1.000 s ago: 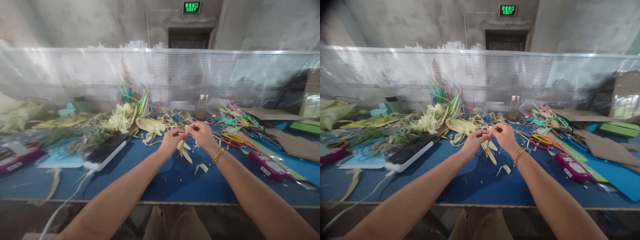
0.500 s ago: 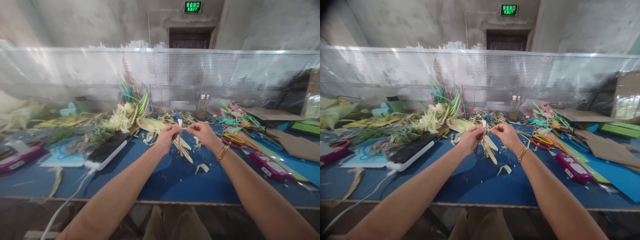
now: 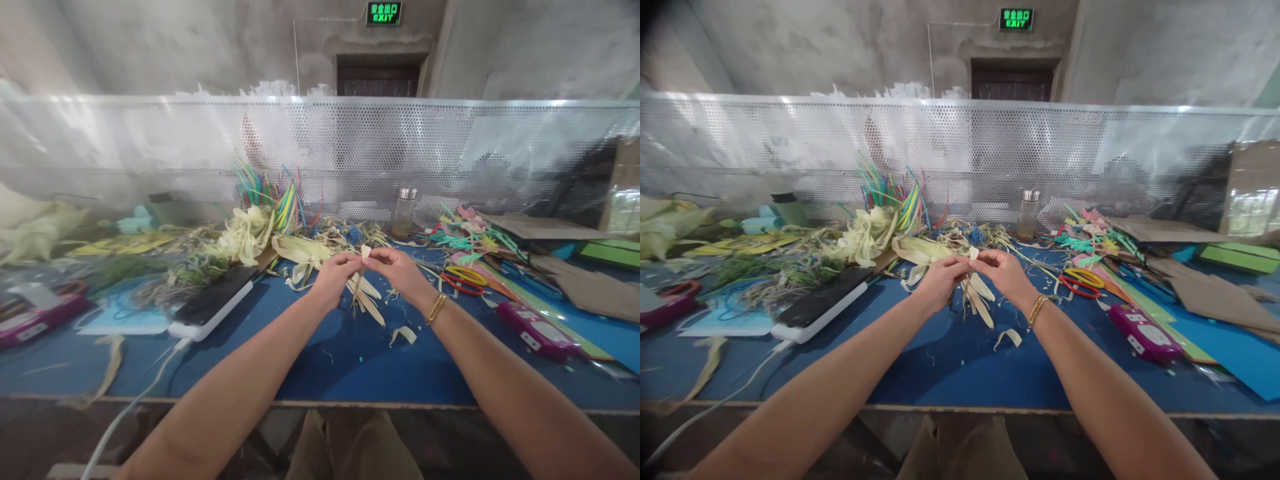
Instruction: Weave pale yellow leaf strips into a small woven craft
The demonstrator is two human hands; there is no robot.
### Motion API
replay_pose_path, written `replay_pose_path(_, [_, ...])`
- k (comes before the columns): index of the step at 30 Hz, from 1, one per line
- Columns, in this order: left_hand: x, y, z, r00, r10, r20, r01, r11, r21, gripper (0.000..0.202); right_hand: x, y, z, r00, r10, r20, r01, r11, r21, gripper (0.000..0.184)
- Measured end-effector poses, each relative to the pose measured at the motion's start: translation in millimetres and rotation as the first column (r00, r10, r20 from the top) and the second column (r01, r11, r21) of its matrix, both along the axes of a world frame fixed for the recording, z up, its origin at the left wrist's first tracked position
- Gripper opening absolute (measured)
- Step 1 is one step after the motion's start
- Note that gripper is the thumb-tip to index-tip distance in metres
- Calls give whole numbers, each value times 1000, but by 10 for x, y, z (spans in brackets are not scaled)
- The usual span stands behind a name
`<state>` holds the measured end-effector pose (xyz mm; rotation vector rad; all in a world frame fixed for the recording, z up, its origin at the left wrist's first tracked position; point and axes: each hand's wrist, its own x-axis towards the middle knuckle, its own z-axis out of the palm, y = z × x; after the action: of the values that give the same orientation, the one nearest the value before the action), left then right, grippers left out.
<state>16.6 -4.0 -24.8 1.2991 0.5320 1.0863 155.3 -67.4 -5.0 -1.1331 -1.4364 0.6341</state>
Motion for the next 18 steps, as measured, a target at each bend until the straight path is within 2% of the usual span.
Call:
replay_pose_path(6, [-26,-51,45,990,0,-143,8,998,55,22,0,47,-46,996,-48,-81,48,999,-5,29])
replay_pose_path(13, [-25,-48,36,980,-18,-197,46,990,137,32,32,67,-82,995,-86,-52,86,996,6,30])
replay_pose_path(18, [-11,-76,56,976,26,-217,13,984,179,34,31,74,-83,991,-132,-32,132,991,25,33])
